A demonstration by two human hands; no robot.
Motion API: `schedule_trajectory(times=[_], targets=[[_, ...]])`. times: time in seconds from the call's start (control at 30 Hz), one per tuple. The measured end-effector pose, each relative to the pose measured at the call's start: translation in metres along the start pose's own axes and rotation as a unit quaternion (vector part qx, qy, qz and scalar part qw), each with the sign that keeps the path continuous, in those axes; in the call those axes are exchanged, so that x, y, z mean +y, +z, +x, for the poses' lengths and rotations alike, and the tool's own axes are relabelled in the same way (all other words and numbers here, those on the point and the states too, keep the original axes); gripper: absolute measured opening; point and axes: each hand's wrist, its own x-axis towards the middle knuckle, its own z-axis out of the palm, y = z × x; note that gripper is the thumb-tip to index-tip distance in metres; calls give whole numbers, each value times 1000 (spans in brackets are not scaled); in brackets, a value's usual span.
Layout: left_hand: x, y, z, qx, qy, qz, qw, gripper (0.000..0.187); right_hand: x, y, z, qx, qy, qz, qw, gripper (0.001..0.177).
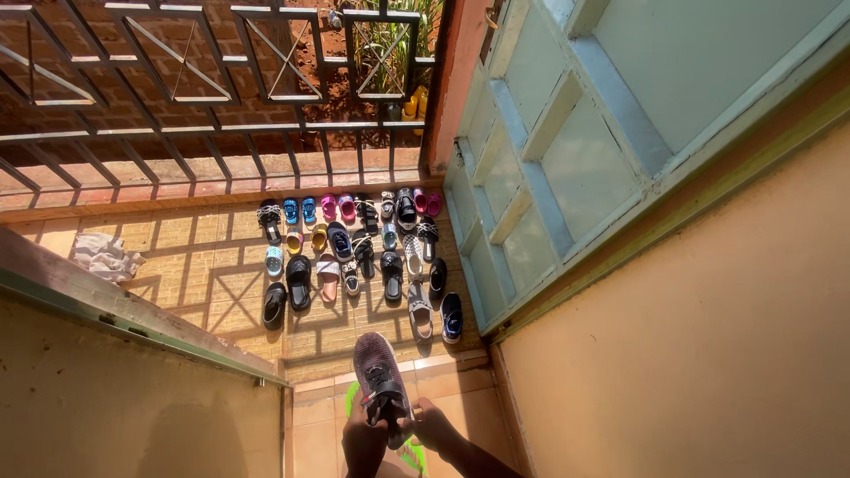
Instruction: The person repeatedly picks up pairs of shoes from an indoor wooden shoe rack, walks to an outdoor balcony, and places them on the tiled floor among other shoes. This cycle is performed multiple times with different pairs of shoes.
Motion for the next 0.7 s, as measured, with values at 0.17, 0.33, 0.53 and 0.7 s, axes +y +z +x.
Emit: schedule_trajectory(times=[0.17,0.33,0.53,0.7], targets=[[6,10,65,-63,11,-25,998,72,-36,-1,47,30,-86,-16,996,40],[23,15,134,-106,6,33,994,81,-78,3,86,89,-39,-197,976,48],[7,32,187,-178,-136,55,973,82,-94,13,147,122,-12,-279,952,44],[-13,57,230,-173,-98,71,977,78,-89,16,192,149,27,-232,961,51]])
